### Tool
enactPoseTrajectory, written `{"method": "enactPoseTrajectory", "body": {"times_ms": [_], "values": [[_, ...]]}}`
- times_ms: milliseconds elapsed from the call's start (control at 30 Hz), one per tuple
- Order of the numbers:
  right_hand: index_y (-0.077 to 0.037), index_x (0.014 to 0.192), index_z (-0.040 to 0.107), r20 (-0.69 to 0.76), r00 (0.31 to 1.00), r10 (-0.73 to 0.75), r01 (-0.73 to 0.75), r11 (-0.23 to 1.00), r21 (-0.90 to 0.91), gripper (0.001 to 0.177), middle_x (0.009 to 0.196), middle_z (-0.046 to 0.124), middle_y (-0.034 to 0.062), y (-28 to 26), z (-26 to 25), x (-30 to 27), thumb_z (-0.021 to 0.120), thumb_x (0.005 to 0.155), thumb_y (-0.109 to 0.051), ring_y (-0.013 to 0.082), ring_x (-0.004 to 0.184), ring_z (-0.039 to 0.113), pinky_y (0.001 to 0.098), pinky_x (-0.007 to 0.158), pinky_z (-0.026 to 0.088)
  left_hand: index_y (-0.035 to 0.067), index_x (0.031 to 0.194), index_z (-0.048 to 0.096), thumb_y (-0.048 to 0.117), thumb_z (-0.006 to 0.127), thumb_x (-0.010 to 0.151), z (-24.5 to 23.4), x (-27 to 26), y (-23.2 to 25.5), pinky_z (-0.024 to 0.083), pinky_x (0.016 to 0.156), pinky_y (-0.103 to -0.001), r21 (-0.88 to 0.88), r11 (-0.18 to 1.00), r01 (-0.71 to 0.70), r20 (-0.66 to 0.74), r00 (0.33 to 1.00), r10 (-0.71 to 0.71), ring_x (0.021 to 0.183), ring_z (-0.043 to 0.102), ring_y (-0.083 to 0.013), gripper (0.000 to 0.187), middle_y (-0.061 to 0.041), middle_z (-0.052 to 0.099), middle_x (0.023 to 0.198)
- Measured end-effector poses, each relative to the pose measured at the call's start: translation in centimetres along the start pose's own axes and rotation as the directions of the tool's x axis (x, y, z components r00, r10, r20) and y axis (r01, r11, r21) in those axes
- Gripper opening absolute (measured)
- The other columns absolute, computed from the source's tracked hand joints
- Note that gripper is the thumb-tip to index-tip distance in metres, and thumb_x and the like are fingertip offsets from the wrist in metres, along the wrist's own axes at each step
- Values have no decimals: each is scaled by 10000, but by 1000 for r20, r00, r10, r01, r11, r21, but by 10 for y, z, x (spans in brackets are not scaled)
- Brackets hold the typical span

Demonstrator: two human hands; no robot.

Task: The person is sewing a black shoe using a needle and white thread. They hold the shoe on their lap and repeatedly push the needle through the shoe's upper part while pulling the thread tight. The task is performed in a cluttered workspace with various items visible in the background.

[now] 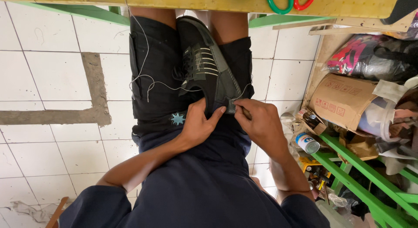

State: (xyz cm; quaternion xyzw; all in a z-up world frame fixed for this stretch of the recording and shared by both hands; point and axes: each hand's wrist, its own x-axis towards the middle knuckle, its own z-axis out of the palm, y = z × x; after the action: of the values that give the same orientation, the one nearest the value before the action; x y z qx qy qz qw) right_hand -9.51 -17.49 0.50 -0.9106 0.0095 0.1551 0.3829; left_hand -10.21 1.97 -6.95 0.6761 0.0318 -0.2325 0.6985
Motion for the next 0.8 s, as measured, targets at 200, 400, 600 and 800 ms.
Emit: {"method": "enactPoseTrajectory", "body": {"times_ms": [200, 400, 600, 800], "values": [[9, 900, 757, 194, 980, -36, 42, 999, -28, 55, 600, 696, 148, 2, -13, 23, 729, 895, -38, 260, 487, 654, 341, 480, 505, -80, 1170, 732, 32, 687, 999, 1, 1, -9, 602, 825, -458, -6, 1000, -12, -2, 1000, 12, 1055, 720, -306, 209, -260, 776, 1036], [-12, 844, 706, 230, 972, -41, 41, 999, 5, 97, 596, 686, 147, 17, -6, 30, 772, 857, -81, 288, 519, 676, 376, 509, 525, -63, 1155, 737, 16, 673, 1002, 4, 1, -22, 606, 833, -462, 19, 1000, -24, 0, 1000, 24, 1040, 720, -286, 183, -247, 774, 1035], [-61, 759, 601, 202, 975, -97, 105, 994, -30, 168, 514, 618, 87, 22, 5, 33, 749, 839, -56, 235, 458, 618, 317, 491, 508, -57, 1107, 729, 23, 649, 1017, 4, 2, -13, 596, 808, -450, 24, 999, -28, 4, 1000, 28, 1012, 724, -286, 145, -225, 769, 978], [-81, 718, 563, 192, 967, -170, 196, 973, -122, 186, 486, 565, 62, 20, 11, 33, 710, 813, -19, 220, 436, 583, 288, 462, 480, -37, 1054, 717, 33, 625, 1027, 5, 5, -2, 582, 783, -433, 81, 996, -35, 14, 999, 34, 985, 697, -234, 118, -206, 744, 917]]}}
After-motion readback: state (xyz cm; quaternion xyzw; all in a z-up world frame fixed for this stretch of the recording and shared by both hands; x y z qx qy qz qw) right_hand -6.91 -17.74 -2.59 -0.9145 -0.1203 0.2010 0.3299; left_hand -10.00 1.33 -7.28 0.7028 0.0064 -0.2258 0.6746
